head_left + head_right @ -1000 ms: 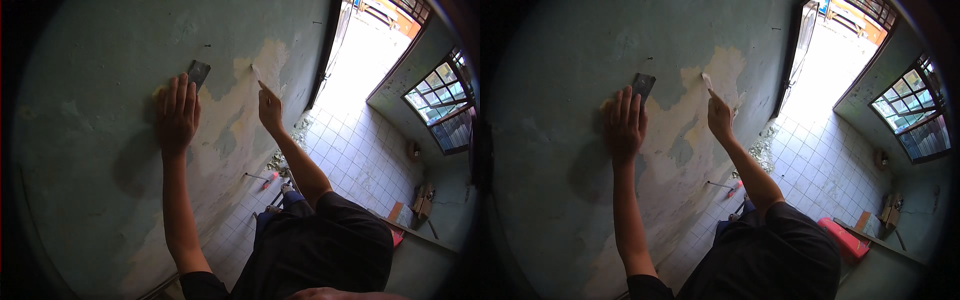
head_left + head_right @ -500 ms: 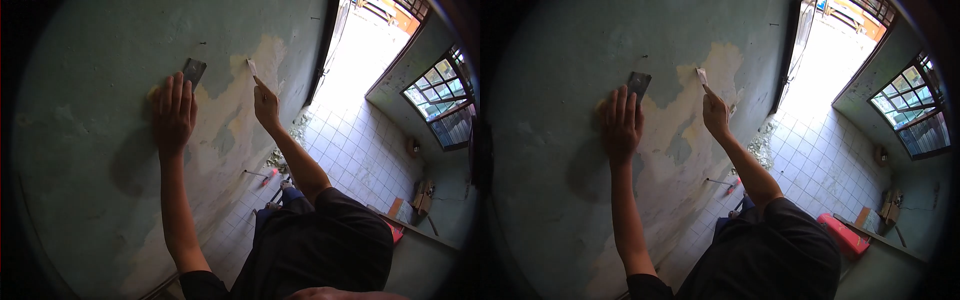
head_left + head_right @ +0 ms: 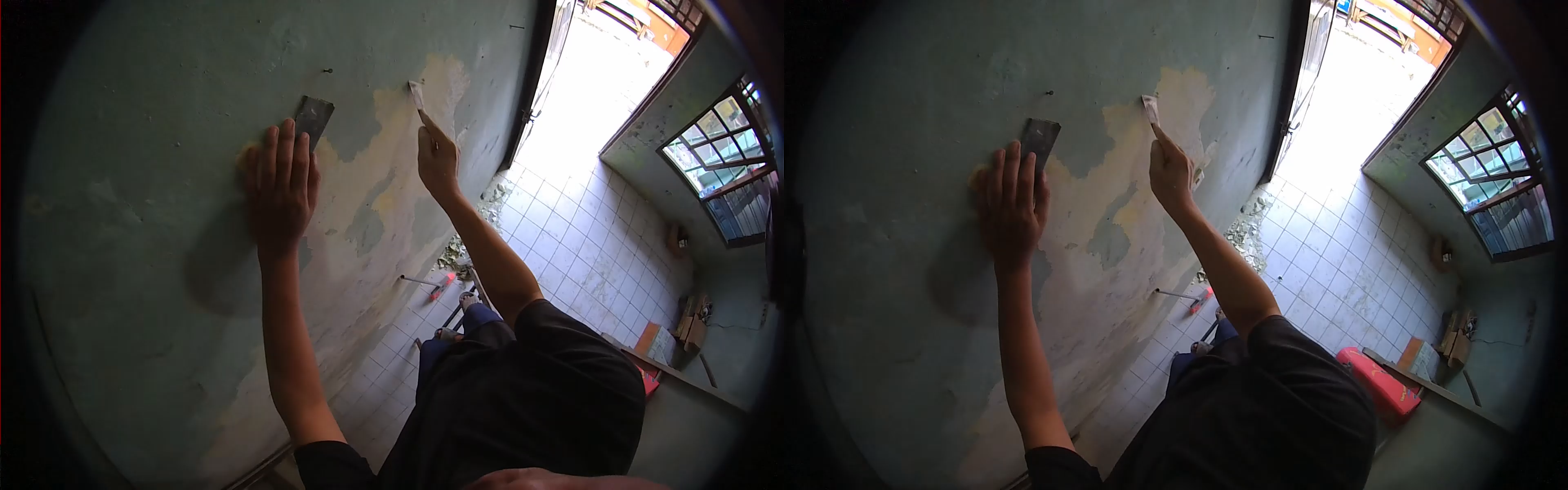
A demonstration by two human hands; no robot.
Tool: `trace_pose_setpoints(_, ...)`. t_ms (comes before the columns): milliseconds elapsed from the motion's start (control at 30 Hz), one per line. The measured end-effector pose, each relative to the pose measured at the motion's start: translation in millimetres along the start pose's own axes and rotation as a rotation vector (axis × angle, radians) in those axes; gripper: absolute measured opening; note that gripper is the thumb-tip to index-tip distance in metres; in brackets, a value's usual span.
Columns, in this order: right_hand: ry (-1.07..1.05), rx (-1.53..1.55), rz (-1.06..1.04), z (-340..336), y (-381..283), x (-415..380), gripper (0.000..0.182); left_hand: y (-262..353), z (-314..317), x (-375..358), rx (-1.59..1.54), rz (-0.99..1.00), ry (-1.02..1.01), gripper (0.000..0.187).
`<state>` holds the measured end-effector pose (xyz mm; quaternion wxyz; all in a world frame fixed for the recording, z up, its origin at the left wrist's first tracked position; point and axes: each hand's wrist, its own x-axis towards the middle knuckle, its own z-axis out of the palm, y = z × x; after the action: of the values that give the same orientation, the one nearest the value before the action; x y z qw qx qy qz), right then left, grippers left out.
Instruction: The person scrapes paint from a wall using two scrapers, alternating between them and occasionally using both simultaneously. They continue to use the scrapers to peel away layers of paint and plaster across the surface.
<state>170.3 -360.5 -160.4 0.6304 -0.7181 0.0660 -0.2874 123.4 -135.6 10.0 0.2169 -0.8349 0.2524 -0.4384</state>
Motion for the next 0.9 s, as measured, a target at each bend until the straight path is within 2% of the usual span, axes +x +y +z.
trace_pose_setpoints(167, -0.087, -0.016, -0.011, -7, 0, -5, 0.036, -5, 4, 5, -0.014, 0.004, 0.035, 0.034)
trace_pose_setpoints(367, -0.044, -0.043, -0.102, -4, 0, -13, 0.037, -6, 4, 7, 0.01, -0.007, 0.035, 0.035)
trace_pose_setpoints(467, -0.07, -0.012, -0.037, 0, 3, -16, 0.036, -3, 3, 4, -0.003, -0.006, 0.013, 0.035)
trace_pose_setpoints(667, 0.005, 0.014, -0.105, 11, 3, -12, 0.036, -8, 0, 8, 0.005, 0.0, 0.019, 0.035)
trace_pose_setpoints(767, -0.017, 0.035, 0.063, 2, -3, -9, 0.037, 0, -1, 0, -0.017, 0.003, 0.001, 0.034)
trace_pose_setpoints(900, -0.015, -0.037, -0.089, 4, 5, -1, 0.037, -5, 3, 6, -0.003, -0.004, 0.034, 0.034)
